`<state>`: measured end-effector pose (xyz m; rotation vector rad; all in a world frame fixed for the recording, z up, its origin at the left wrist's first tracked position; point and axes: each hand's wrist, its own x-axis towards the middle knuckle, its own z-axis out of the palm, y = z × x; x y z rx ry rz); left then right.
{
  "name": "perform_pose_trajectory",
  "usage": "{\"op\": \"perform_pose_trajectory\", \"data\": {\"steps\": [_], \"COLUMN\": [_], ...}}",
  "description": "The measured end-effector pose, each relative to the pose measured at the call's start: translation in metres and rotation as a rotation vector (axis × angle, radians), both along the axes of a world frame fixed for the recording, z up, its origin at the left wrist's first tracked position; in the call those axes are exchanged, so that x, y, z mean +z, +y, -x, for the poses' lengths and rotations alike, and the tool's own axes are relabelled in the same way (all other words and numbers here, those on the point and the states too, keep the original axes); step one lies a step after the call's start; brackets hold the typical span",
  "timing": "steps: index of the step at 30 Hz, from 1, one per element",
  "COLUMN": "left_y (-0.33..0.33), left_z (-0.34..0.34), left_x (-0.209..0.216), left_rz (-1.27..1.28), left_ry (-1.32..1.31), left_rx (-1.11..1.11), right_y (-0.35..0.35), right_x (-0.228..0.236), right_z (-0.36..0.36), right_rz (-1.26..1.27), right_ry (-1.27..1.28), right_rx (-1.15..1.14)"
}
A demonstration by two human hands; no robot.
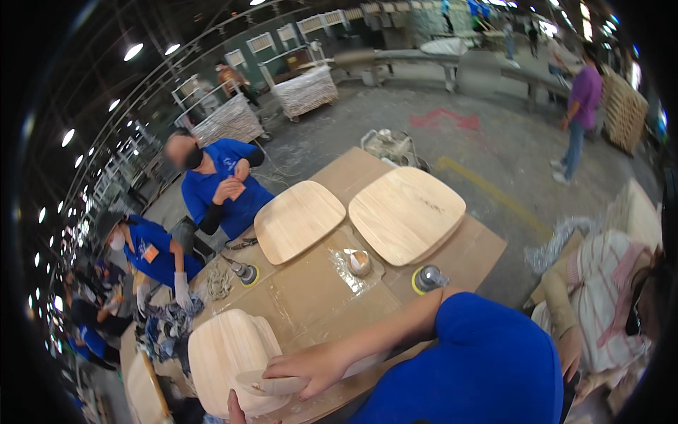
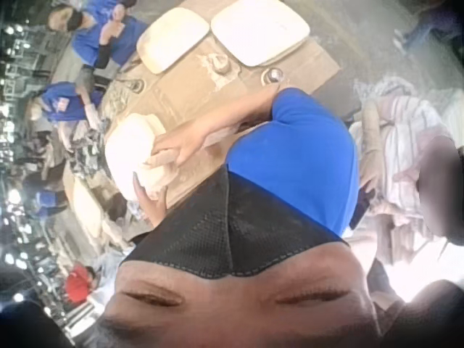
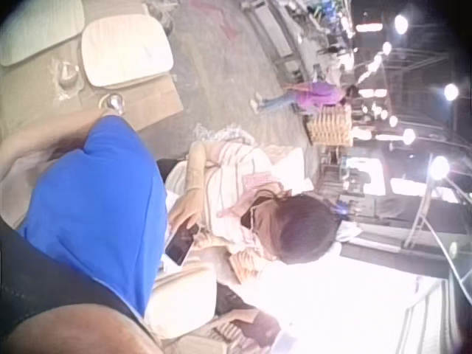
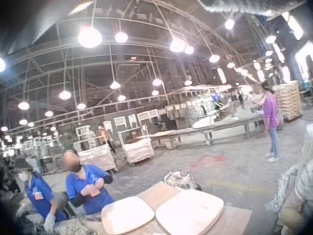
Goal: The person sands the edges and surfaces of light-colored wooden trays using a handheld orbital sander. They repeatedly pick up trays, rotate them, and sand different sides before placing them back on the worktable. Other workers are visible in the background performing similar tasks.
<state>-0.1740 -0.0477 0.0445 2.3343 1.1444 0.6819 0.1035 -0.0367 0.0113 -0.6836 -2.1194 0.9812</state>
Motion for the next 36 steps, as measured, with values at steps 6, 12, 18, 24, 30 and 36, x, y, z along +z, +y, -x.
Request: {"op": "perform_pose_trajectory", "data": {"steps": [6,12,18,24,30,36], "left_y": [0.031,0.051,0.058,0.062,0.068,0.067], "left_z": [-0.020,-0.029,-0.024,-0.025,-0.028,-0.045], "left_x": [-0.008,-0.023,-0.034,-0.044,-0.064,-0.088], "left_rz": [0.018,0.058,0.029,0.051,0.019,-0.124], "left_ry": [-0.018,-0.092,-0.176,-0.299,-0.392,-0.572], "left_rx": [0.009,-0.082,-0.136,-0.140,-0.083,0.056], "right_y": [-0.006,-0.014,-0.015,-0.013,-0.011,-0.009], "right_x": [-0.008,-0.007,-0.005,-0.005,0.002,0.004], "right_z": [0.007,0.000,-0.002,-0.002,-0.010,-0.020], "right_rz": [-0.005,-0.039,-0.011,-0.011,0.098,0.128], "right_ry": [0.069,0.067,0.078,0.055,0.061,0.076], "right_rx": [0.022,0.034,0.056,0.084,0.118,0.151]}}
